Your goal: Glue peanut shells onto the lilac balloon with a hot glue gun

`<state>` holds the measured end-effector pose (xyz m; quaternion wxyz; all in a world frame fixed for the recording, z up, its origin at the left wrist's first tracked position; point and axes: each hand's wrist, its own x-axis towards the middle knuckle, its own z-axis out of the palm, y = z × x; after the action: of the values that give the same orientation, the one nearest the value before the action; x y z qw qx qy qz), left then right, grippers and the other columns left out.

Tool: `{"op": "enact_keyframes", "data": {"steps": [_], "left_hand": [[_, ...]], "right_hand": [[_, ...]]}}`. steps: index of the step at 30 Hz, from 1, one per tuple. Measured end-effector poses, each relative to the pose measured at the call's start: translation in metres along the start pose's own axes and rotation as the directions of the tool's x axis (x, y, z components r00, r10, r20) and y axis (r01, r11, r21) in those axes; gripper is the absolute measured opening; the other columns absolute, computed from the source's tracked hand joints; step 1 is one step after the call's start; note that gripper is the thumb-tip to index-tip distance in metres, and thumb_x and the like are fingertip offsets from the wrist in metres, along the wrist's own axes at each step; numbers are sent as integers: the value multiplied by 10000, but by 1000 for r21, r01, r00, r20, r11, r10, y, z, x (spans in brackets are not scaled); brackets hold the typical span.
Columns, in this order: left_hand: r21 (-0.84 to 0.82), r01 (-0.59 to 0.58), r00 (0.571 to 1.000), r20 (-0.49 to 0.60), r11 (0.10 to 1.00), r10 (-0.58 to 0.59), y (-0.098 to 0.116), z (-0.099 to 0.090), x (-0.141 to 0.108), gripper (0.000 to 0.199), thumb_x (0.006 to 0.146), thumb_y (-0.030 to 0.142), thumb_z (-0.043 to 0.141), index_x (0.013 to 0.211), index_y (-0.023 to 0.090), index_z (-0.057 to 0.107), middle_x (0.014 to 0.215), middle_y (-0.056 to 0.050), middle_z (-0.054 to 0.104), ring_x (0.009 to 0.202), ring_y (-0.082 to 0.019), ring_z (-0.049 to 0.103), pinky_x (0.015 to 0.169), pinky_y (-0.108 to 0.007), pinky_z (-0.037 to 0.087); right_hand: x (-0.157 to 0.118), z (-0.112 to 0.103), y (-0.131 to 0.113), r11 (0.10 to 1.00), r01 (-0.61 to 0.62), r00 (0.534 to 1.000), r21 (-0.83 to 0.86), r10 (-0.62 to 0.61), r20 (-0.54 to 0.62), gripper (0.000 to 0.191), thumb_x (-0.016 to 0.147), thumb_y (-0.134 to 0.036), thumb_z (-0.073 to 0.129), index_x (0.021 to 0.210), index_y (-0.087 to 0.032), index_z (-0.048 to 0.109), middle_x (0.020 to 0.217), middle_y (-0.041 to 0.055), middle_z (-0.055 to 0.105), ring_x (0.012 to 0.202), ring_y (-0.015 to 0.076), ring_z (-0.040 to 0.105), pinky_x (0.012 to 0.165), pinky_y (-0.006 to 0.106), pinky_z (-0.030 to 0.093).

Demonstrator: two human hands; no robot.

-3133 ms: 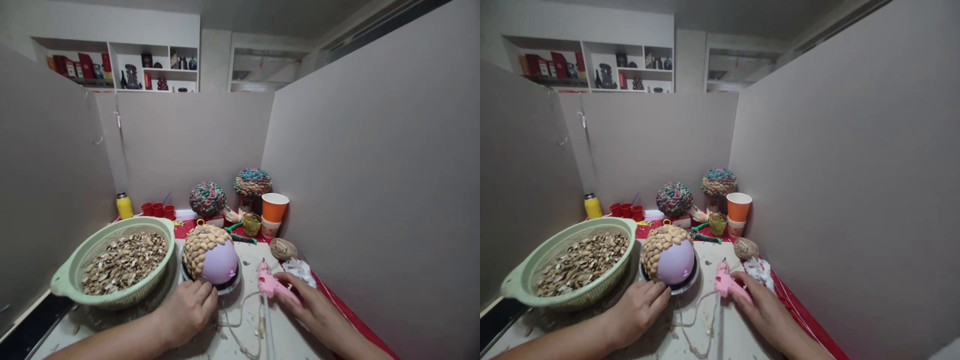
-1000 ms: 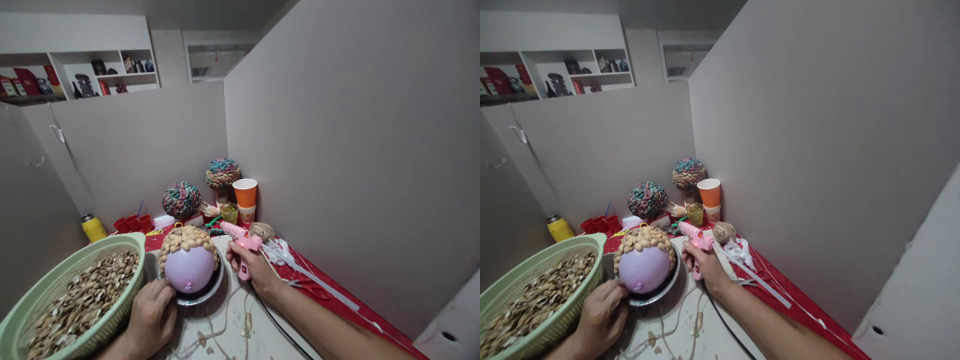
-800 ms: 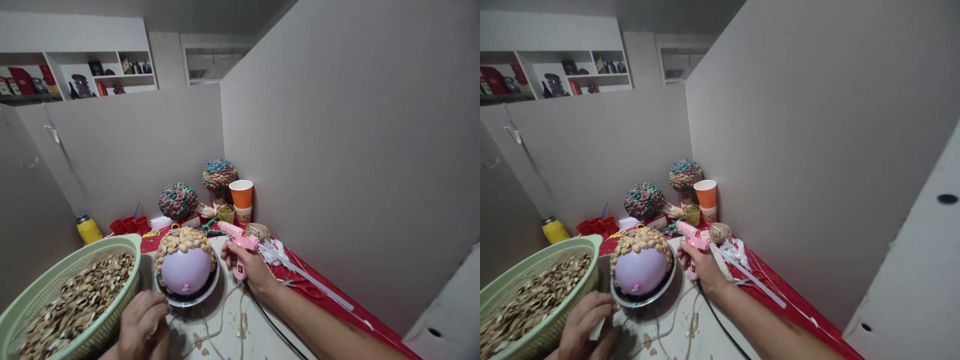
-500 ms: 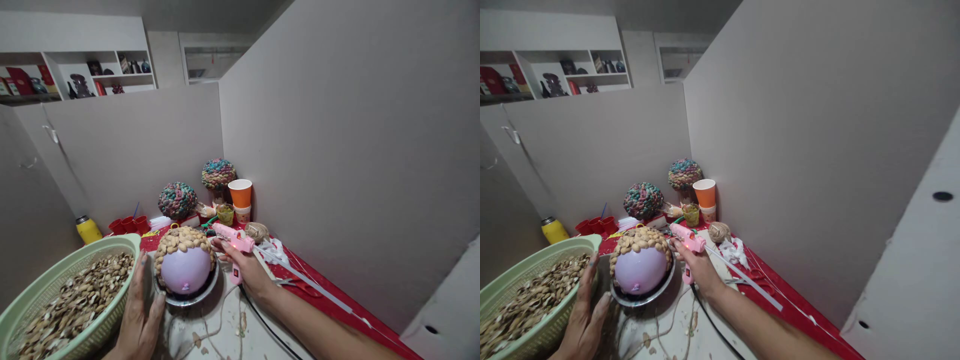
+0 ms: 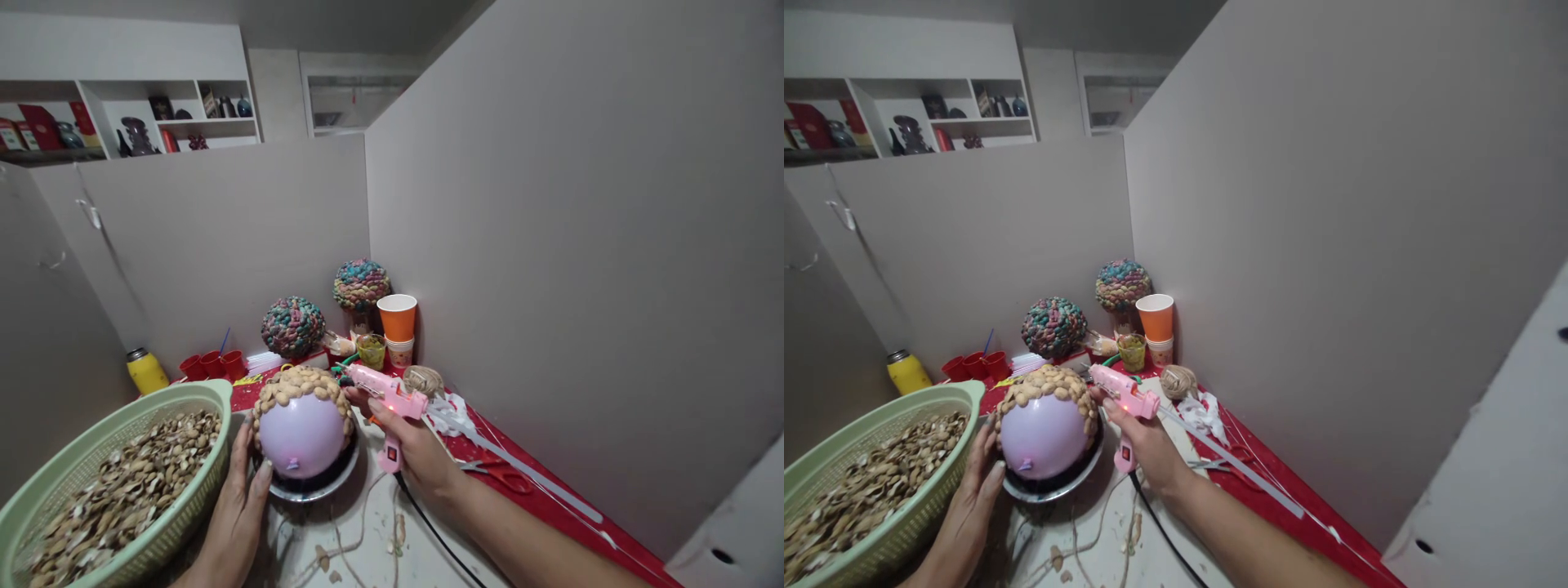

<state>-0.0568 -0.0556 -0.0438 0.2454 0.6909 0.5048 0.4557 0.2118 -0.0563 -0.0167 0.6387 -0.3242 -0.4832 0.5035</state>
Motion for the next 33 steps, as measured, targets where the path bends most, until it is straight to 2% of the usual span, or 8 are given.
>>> {"op": "enact_keyframes", "data": {"steps": [6, 11, 14, 18, 22, 27, 29, 33], "left_hand": [[22, -12, 1000, -21, 1000, 12, -4, 4, -2, 585, 958, 438, 415, 1491, 241, 279, 1530, -146, 367, 1411, -311, 315, 1131, -585, 194], [66, -72, 996, -43, 995, 75, -2, 2, -3, 564, 953, 430, 428, 1465, 217, 328, 1541, -148, 345, 1429, -313, 273, 1144, -587, 170], [69, -58, 997, -49, 996, 62, -2, 2, -3, 585, 940, 472, 429, 1443, 184, 354, 1525, -170, 363, 1421, -330, 285, 1145, -595, 172], [-8, 9, 998, -55, 1000, -9, -1, 4, -1, 632, 939, 514, 396, 1465, 180, 290, 1525, -179, 354, 1410, -327, 312, 1142, -584, 205], [-62, 29, 998, -46, 998, -32, -2, 6, 1, 636, 955, 501, 370, 1499, 219, 199, 1555, -146, 311, 1424, -297, 289, 1153, -558, 195], [0, 3, 999, -53, 1000, -3, -5, 5, 2, 594, 948, 486, 403, 1462, 201, 314, 1538, -138, 352, 1423, -302, 291, 1162, -535, 198], [22, 0, 998, -55, 1000, 1, -3, 4, 0, 605, 946, 490, 399, 1456, 173, 323, 1531, -153, 360, 1416, -306, 305, 1161, -538, 199], [84, 4, 998, -64, 996, 1, 5, 4, -3, 625, 951, 485, 381, 1460, 130, 315, 1554, -162, 312, 1446, -300, 228, 1174, -511, 176]], "right_hand": [[2, -2, -3, 999, 28, 1000, -36, -28, -4, 357, 818, -570, 642, 994, -276, 743, 1086, 58, 717, 1261, 284, 488, 1104, 467, 296], [3, -1, 1, 999, 15, 1000, -28, -16, -22, 342, 792, -537, 678, 984, -263, 744, 1057, 59, 720, 1258, 286, 493, 1112, 476, 288], [3, -2, 5, 1000, 12, 1000, -19, -12, -21, 328, 811, -515, 667, 989, -251, 744, 1029, 65, 726, 1265, 281, 488, 1116, 471, 286], [2, -1, 4, 1000, 20, 1000, -8, -20, 7, 344, 816, -532, 657, 981, -244, 748, 1059, 64, 721, 1280, 268, 473, 1143, 437, 242], [-2, -1, -1, 1000, 19, 999, -9, -19, 40, 352, 807, -559, 653, 971, -262, 750, 1085, 61, 716, 1263, 274, 489, 1130, 437, 265], [-4, -4, -3, 999, 10, 997, -49, -5, 83, 322, 850, -544, 610, 974, -283, 751, 1096, 58, 716, 1213, 286, 538, 1107, 459, 299], [-4, -4, -2, 998, 7, 997, -59, -3, 77, 331, 855, -540, 605, 1008, -283, 745, 1093, 57, 718, 1226, 293, 529, 1109, 473, 296], [-4, -3, -3, 999, 6, 998, -53, -2, 62, 353, 840, -529, 627, 1062, -274, 731, 1121, 56, 710, 1259, 294, 502, 1131, 478, 267]]}}
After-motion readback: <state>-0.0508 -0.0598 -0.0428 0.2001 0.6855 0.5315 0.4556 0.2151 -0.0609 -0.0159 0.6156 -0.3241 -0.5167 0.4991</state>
